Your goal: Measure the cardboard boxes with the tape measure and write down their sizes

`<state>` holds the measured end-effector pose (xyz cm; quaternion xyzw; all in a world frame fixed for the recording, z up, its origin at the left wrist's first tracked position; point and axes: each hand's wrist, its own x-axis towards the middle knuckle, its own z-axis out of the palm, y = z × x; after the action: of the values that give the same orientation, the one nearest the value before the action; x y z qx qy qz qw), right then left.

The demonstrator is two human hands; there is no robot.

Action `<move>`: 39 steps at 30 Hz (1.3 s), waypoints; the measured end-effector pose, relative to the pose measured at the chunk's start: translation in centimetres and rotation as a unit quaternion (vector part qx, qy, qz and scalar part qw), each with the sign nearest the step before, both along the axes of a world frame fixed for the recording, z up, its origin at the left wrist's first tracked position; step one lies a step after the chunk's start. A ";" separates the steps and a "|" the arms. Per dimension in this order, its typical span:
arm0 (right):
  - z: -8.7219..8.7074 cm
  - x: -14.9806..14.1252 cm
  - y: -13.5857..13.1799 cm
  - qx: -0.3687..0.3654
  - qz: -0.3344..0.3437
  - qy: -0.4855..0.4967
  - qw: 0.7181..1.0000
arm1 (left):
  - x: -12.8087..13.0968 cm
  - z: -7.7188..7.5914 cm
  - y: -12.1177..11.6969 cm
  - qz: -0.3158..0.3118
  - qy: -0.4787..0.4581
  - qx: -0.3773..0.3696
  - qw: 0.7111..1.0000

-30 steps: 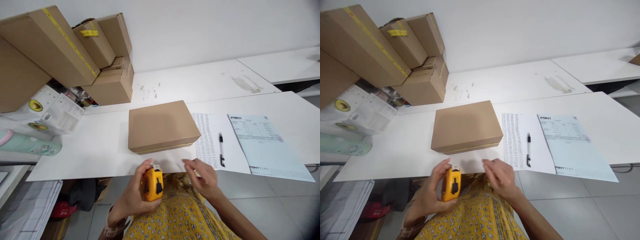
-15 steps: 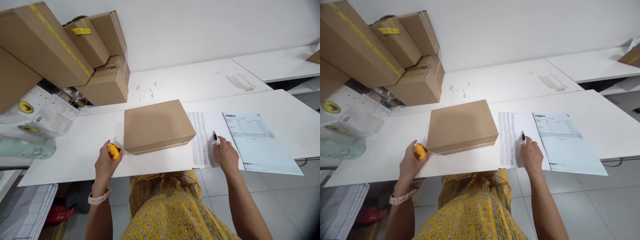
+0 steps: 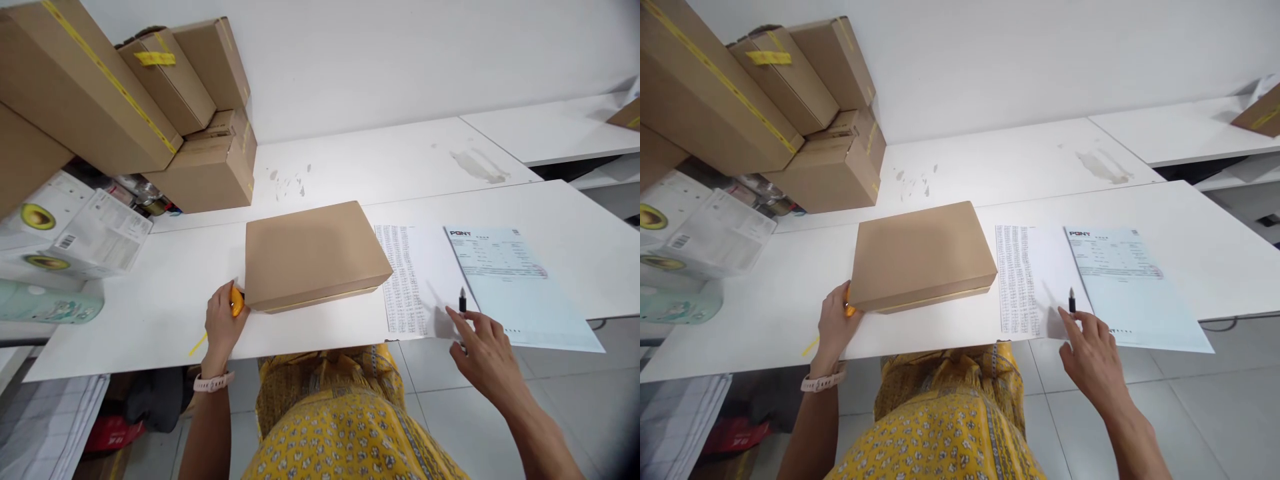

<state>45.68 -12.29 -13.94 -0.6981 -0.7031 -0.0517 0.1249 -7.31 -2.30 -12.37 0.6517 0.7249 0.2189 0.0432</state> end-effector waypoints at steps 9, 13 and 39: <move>-2.3 3.3 0.0 0.039 0.032 -0.040 0.998 | 0.9 -0.4 0.8 0.007 0.003 0.000 1.000; -2.1 4.3 -0.4 0.050 0.059 0.024 0.997 | 1.1 -0.5 0.7 0.016 -0.001 0.021 1.000; 16.4 -12.0 8.8 0.276 0.421 -0.095 0.859 | 13.0 4.7 -0.7 -0.182 -0.506 0.095 0.838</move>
<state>33.65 -3.46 2.45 -0.2640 -0.8954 -0.2521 0.2548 5.66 -3.03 -7.68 0.5712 0.4457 0.5746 0.3807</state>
